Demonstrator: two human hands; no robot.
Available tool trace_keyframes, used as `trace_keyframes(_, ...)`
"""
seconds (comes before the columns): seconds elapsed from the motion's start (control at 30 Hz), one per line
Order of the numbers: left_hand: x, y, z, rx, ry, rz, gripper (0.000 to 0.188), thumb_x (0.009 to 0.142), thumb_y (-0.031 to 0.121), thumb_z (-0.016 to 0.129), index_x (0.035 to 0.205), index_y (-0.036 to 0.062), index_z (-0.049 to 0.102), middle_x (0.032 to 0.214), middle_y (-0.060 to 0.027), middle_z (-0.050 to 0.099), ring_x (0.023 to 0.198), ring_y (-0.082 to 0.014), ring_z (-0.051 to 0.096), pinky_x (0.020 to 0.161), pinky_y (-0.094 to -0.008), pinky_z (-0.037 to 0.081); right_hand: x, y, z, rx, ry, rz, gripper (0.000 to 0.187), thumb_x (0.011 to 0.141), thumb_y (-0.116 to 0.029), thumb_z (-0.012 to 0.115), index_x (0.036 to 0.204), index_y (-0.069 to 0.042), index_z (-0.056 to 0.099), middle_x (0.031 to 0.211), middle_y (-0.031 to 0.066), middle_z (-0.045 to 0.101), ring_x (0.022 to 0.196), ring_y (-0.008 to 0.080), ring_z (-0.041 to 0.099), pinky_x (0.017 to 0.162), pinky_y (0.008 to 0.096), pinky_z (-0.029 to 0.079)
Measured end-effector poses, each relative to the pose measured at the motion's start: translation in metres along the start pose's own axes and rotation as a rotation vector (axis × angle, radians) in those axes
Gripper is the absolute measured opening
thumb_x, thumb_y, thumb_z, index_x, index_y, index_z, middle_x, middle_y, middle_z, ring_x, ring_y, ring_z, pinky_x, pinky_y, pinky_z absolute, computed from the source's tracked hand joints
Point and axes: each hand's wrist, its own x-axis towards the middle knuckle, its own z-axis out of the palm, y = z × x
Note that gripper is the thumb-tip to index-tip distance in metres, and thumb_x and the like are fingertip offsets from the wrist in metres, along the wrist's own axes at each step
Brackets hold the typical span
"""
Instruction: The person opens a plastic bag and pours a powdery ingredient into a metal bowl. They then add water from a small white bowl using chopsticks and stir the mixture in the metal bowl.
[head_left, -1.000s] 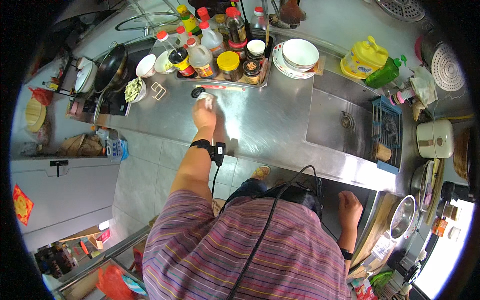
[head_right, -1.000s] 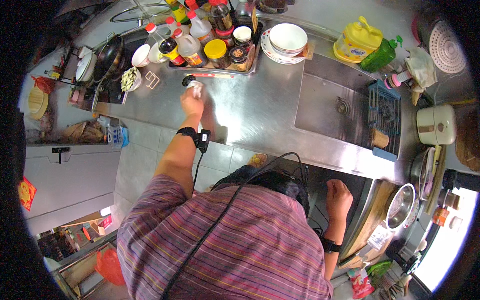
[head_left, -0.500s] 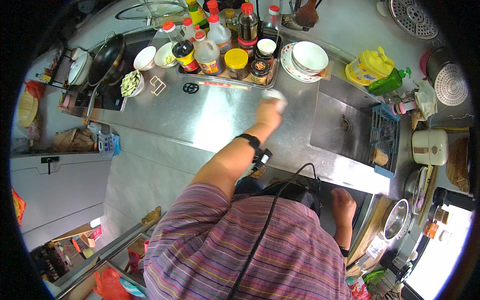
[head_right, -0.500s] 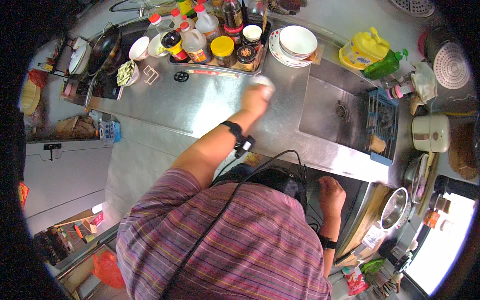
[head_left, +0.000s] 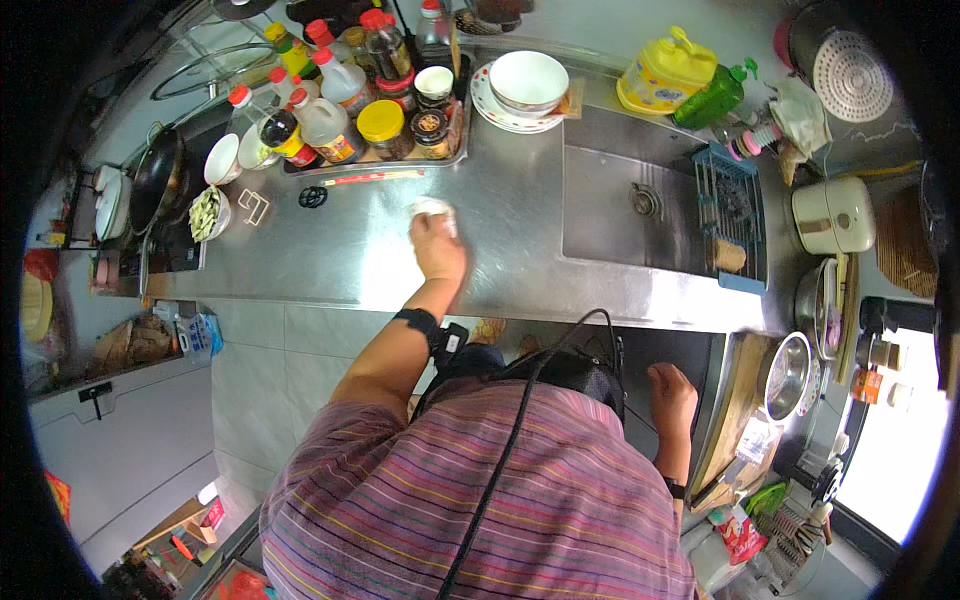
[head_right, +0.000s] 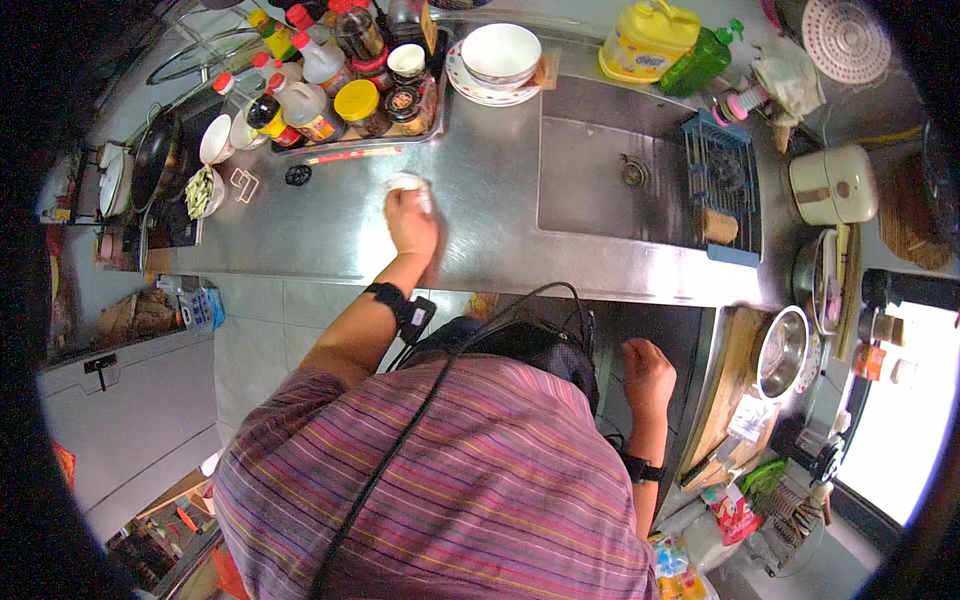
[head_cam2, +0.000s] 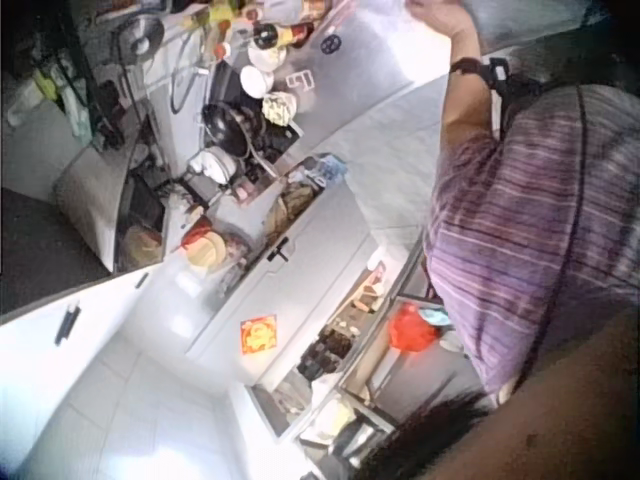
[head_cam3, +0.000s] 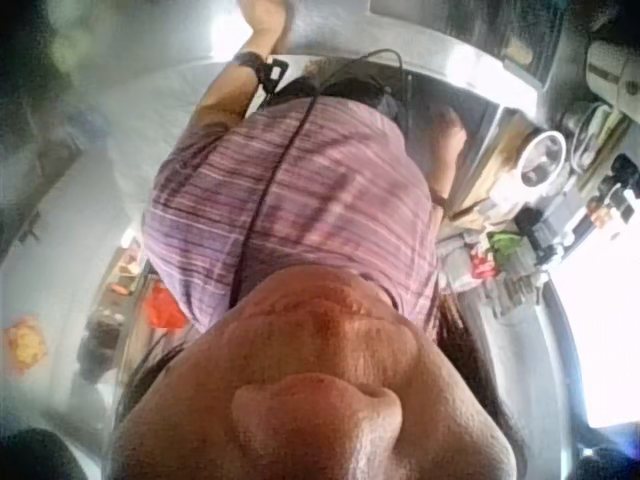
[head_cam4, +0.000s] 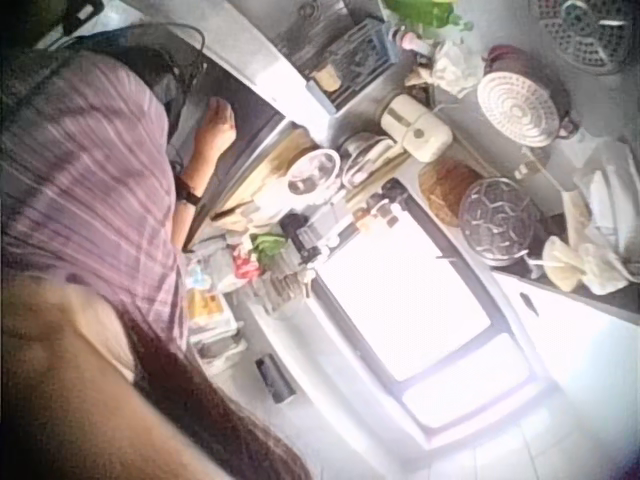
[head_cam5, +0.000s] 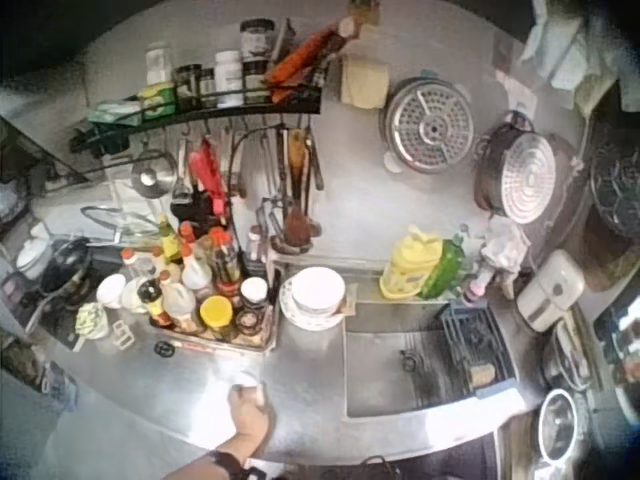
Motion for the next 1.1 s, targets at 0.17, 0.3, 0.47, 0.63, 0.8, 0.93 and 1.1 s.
trace_keyframes(0.17, 0.033, 0.083, 0.095, -0.298, -0.404, 0.375, 0.020, 0.074, 0.002, 0.059, 0.091, 0.0098, 0.066, 0.094, -0.0155, 0.063, 0.091, -0.0358, 0.059, 0.080, -0.0429, 0.047, 0.001, 0.008, -0.003, 0.000, -0.038, -0.004, 0.010, 0.085, -0.017, 0.064, 0.083, -0.007, 0.065, 0.077, 0.0129, 0.065, 0.069, 0.0332, 0.064, 0.060, 0.0397, 0.050)
trace_keyframes(0.3, 0.061, 0.126, 0.121, -0.246, -0.237, 0.370, 0.020, 0.077, 0.001, 0.056, 0.093, 0.0092, 0.065, 0.104, -0.0157, 0.062, 0.100, -0.0351, 0.056, 0.085, -0.0433, 0.045, -0.005, 0.026, -0.024, -0.045, 0.061, 0.031, 0.011, 0.085, -0.018, 0.064, 0.083, -0.007, 0.065, 0.077, 0.0132, 0.065, 0.069, 0.0334, 0.064, 0.061, 0.0403, 0.050)
trace_keyframes(0.47, 0.073, 0.100, 0.112, 0.106, -0.025, -0.231, 0.026, 0.074, 0.000, 0.058, 0.099, 0.0069, 0.063, 0.106, -0.0165, 0.058, 0.101, -0.0364, 0.053, 0.090, -0.0437, 0.043, -0.039, 0.052, -0.034, -0.044, 0.088, 0.246, 0.010, 0.085, -0.016, 0.064, 0.083, -0.006, 0.065, 0.077, 0.0141, 0.065, 0.071, 0.0342, 0.064, 0.062, 0.0413, 0.050)
trace_keyframes(0.63, 0.074, 0.140, 0.164, -0.270, -0.687, 0.327, 0.025, 0.074, 0.002, 0.060, 0.097, 0.0101, 0.066, 0.096, -0.0145, 0.067, 0.098, -0.0352, 0.059, 0.082, -0.0431, 0.047, -0.061, 0.061, -0.024, -0.035, 0.041, 0.299, 0.010, 0.084, -0.015, 0.065, 0.082, -0.005, 0.063, 0.078, 0.0149, 0.064, 0.071, 0.0349, 0.063, 0.062, 0.0415, 0.049)
trace_keyframes(0.8, 0.044, 0.165, 0.167, -0.435, -0.386, 0.603, 0.031, 0.071, -0.006, 0.057, 0.098, 0.0068, 0.065, 0.102, -0.0155, 0.065, 0.102, -0.0359, 0.059, 0.091, -0.0413, 0.046, -0.055, 0.071, -0.037, -0.070, 0.114, 0.254, 0.011, 0.083, -0.015, 0.065, 0.080, -0.005, 0.062, 0.076, 0.0154, 0.062, 0.070, 0.0360, 0.062, 0.060, 0.0421, 0.048)
trace_keyframes(0.93, 0.012, 0.081, 0.068, -0.190, -0.281, 0.530, 0.047, 0.066, -0.010, 0.057, 0.110, 0.0054, 0.058, 0.118, -0.0173, 0.053, 0.111, -0.0377, 0.051, 0.097, -0.0423, 0.042, -0.055, 0.084, -0.039, -0.013, 0.144, 0.312, 0.012, 0.083, -0.018, 0.065, 0.081, -0.006, 0.063, 0.077, 0.0134, 0.064, 0.072, 0.0345, 0.063, 0.062, 0.0409, 0.050)
trace_keyframes(1.1, -0.059, 0.000, -0.060, 0.018, -0.667, 0.429, 0.033, 0.071, -0.012, 0.055, 0.101, 0.0010, 0.059, 0.115, -0.0181, 0.050, 0.106, -0.0364, 0.052, 0.093, -0.0411, 0.044, -0.058, 0.103, -0.020, 0.051, 0.071, 0.347, 0.012, 0.083, -0.019, 0.065, 0.082, -0.008, 0.064, 0.078, 0.0113, 0.065, 0.074, 0.0329, 0.064, 0.064, 0.0413, 0.052)
